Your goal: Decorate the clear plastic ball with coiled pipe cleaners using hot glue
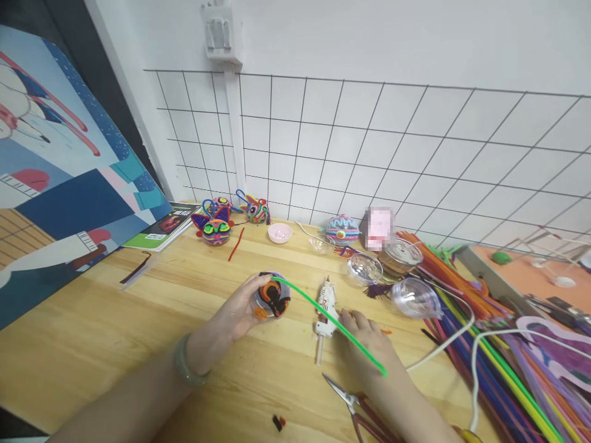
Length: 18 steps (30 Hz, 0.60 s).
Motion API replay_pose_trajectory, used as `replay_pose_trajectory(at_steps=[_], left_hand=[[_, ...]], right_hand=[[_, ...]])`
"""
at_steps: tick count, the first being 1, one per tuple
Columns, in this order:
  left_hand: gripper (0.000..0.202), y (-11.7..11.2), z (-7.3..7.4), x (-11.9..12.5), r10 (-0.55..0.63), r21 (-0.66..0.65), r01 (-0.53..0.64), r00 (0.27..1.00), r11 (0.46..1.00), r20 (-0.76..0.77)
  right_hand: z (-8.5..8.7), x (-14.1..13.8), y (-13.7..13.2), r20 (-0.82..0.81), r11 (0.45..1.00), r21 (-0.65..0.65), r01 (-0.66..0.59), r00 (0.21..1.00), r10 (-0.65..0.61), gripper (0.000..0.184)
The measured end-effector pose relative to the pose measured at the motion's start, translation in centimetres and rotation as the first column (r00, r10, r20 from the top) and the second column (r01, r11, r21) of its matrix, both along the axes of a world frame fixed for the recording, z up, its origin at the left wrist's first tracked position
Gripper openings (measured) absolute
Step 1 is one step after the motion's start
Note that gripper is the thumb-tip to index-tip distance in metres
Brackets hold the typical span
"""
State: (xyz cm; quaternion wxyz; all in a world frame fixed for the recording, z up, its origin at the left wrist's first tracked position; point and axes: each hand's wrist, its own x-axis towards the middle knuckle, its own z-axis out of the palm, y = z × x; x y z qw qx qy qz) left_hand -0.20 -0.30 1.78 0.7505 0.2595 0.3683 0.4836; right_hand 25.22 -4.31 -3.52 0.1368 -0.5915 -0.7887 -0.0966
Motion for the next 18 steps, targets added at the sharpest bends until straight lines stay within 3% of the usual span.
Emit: replay_pose_trajectory(at_steps=[3, 10, 15, 18], left_hand=[[0.021, 0.1, -0.3, 0.0, 0.012, 0.002, -0.012, 0.999, 1.0, -0.033], [0.021, 0.1, -0.1, 0.0, 0.009, 0.035, -0.008, 1.0, 0.999, -0.022], [0.025, 0.3, -0.1, 0.1, 0.058, 0.115, -0.054, 0.998, 0.992, -0.029], [0.027, 0.6, -0.3, 0.0, 0.115, 0.19, -0.1, 0.991, 0.977, -0.071]], right_hand=[[-0.8, -0.5, 0.3, 0.046, 1.0, -0.013, 0.023, 0.999, -0.022, 0.048], [0.8, -1.2, 1.1, 0.074, 0.999, -0.045, -0.016, 0.997, 0.02, 0.043], [2.3, -0.9, 0.2, -0.004, 0.989, -0.121, -0.083, 0.997, 0.083, 0.027], [3.6, -0.5, -1.6, -0.188, 0.973, -0.205, -0.109, 0.98, 0.07, 0.033]])
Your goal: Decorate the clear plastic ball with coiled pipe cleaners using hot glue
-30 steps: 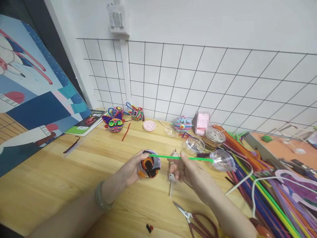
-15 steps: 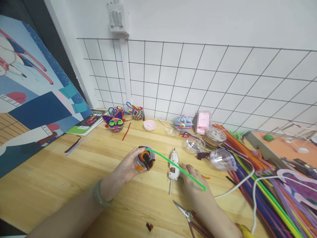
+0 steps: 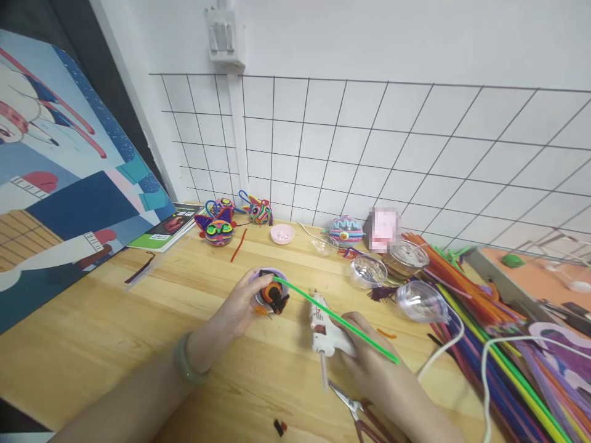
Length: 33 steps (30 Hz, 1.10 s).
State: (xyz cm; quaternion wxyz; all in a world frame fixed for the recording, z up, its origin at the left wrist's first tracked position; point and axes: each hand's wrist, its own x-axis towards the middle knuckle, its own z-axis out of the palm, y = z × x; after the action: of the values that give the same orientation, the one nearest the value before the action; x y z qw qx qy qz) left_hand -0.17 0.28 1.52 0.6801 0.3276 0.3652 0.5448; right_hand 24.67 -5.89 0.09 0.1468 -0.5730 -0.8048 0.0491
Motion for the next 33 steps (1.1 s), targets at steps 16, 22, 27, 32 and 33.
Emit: replay_pose_trajectory(at_steps=[16, 22, 27, 32, 33], left_hand=[[0.039, 0.1, -0.3, -0.3, -0.012, 0.162, 0.059, 0.961, 0.985, -0.276], [0.041, 0.3, -0.5, -0.4, -0.056, 0.153, 0.105, 0.954, 0.983, -0.295], [0.043, 0.2, -0.8, -0.5, -0.081, 0.167, 0.143, 0.94, 0.975, -0.332], [0.04, 0.3, -0.9, -0.6, -0.114, 0.178, 0.181, 0.936, 0.967, -0.333], [0.04, 0.3, -0.8, -0.6, -0.117, 0.182, 0.185, 0.936, 0.966, -0.333]], right_hand=[[5.7, 0.7, -2.0, -0.505, 0.941, -0.316, -0.121, 0.861, -0.059, 0.04], [4.8, 1.4, -2.4, -0.455, 0.922, -0.386, -0.009, 0.872, -0.182, 0.047], [4.9, 1.3, -2.2, -0.513, 0.916, -0.398, -0.045, 0.839, -0.182, 0.046], [5.1, 1.0, -2.3, -0.53, 0.887, -0.457, -0.066, 0.821, -0.212, 0.049], [5.1, 0.9, -2.3, -0.533, 0.885, -0.461, -0.069, 0.819, -0.214, 0.049]])
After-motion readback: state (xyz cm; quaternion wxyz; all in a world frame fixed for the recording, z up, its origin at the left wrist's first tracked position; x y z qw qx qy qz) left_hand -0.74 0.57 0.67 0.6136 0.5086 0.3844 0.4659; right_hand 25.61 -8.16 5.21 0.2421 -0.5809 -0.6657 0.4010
